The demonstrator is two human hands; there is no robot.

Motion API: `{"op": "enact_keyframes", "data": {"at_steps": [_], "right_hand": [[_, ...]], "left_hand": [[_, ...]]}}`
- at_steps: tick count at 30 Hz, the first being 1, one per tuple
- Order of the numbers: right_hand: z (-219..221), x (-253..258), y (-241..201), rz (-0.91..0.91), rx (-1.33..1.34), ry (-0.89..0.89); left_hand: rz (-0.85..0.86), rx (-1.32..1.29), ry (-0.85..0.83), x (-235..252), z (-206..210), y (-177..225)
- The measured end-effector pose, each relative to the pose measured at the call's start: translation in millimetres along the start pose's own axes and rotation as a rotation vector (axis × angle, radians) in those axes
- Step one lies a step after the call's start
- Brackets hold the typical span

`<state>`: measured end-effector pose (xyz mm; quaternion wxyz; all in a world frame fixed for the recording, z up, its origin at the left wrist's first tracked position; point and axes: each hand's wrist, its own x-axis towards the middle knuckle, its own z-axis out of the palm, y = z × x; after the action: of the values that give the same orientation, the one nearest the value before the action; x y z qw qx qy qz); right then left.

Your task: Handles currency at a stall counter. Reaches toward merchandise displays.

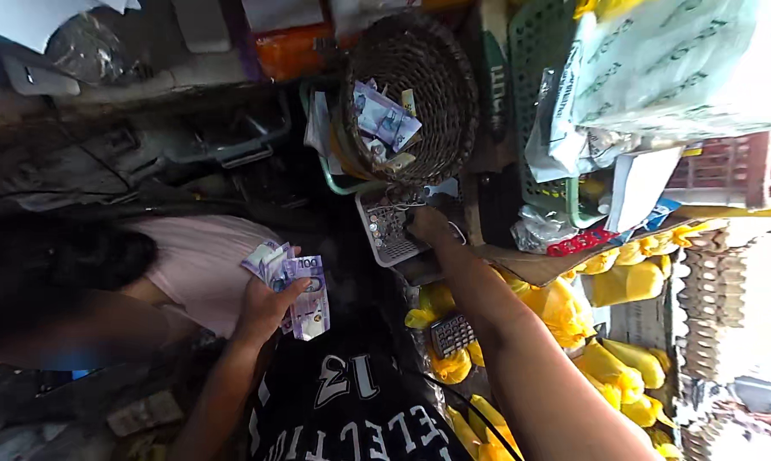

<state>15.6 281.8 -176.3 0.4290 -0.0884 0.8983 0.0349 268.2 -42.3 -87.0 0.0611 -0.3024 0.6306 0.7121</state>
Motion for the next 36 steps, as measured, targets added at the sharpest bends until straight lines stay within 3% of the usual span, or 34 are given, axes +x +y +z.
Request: {"op": "enact_keyframes", "data": {"at_steps": [3,8,13,18,23,26,32,36], "right_hand": [[1,-1,10,-0.003,0.162,-0.015],[-13,-29,16,-0.016,0.788,0.064],[-40,-106,4,-0.257,1.509,0.147],[-54,-197,0,-0.417,1.588,0.282],[-29,-275,41,-0.495,1.591,0.399],[4,-331,79,-0.357,1.688,0.635],[90,-429,150,0.338,1.791,1.205],[113,-511,198,0.741,1.752,1.389]], "left_hand": [[0.071,-0.008,-0.071,2,5,12],[0.079,-0.037,-0.148,13,13,25],[0.033,0.043,-0.250,25,38,36],[0.099,0.134,-0.449,32,93,56],[0.099,0.225,-0.659,33,151,62],[0.049,0.208,-0.777,29,178,53],[-0.096,0.224,-0.913,15,202,39],[-0.106,0.334,-0.950,13,209,38]]}}
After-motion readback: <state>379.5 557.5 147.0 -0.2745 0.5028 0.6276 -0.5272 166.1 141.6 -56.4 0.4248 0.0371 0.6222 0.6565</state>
